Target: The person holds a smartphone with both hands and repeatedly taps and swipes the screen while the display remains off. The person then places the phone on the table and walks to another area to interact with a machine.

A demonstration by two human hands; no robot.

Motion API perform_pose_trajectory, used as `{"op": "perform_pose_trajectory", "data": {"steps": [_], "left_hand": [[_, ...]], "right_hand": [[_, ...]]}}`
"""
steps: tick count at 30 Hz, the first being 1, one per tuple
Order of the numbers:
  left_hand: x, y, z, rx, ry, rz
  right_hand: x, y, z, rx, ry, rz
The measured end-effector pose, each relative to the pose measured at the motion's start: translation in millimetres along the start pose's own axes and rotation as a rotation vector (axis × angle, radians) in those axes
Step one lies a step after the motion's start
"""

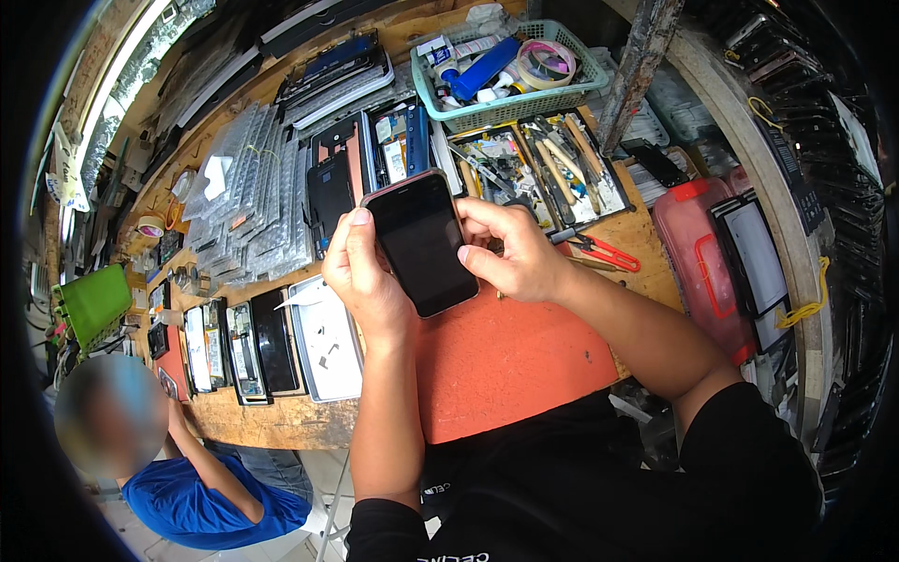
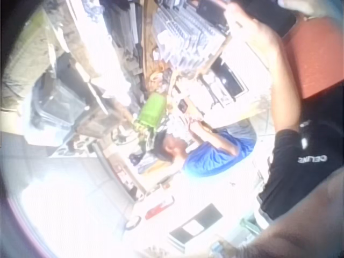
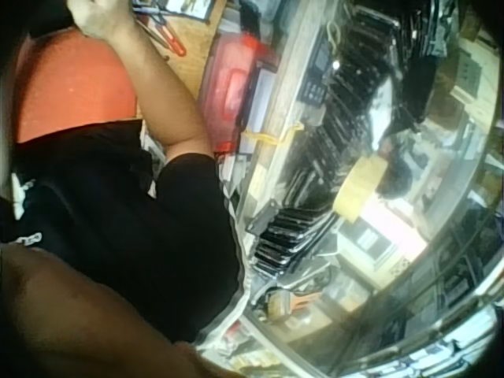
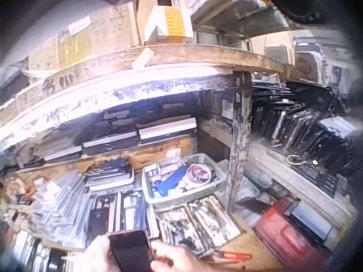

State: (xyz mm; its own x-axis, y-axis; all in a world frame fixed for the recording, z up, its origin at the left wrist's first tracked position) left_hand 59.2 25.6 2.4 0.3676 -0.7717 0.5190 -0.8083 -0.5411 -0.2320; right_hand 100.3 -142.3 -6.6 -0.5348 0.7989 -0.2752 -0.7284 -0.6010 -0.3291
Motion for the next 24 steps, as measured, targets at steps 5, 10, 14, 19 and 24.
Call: {"op": "perform_pose_trajectory", "data": {"steps": [5,10,14,19,24], "left_hand": [[-0.6,-0.2,-0.3,0.011,0.013,0.008],[9.0,1.8,-4.0,-0.021,0.081,0.039],[4.4,-0.4,-4.9,-0.016,0.085,0.012],[3.6,-0.2,-2.4,-0.018,0.083,0.032],[2.3,-1.2,-2.5,-0.018,0.102,0.029]], "right_hand": [[0.6,-0.7,0.7,-0.007,-0.002,-0.024],[2.7,0.2,-1.5,-0.006,0.008,0.005],[16.5,3.3,-4.5,-0.028,0.098,0.045],[22.7,5.1,-9.2,-0.081,0.235,-0.02],[21.7,5.7,-4.4,-0.087,0.152,-0.021]]}}
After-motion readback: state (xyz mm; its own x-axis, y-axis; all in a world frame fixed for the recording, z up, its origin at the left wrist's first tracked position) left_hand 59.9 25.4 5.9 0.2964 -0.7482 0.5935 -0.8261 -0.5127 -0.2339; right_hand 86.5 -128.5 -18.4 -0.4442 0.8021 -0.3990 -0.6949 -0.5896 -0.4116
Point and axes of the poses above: each hand's wrist, its own y-axis away from the middle knuckle, its own x-axis out of the palm, z = x × y, the point moved 8 cm from there along -y, towards the middle knuckle, and after that the axes turned 12 degrees about y, right-handed, at the moved point
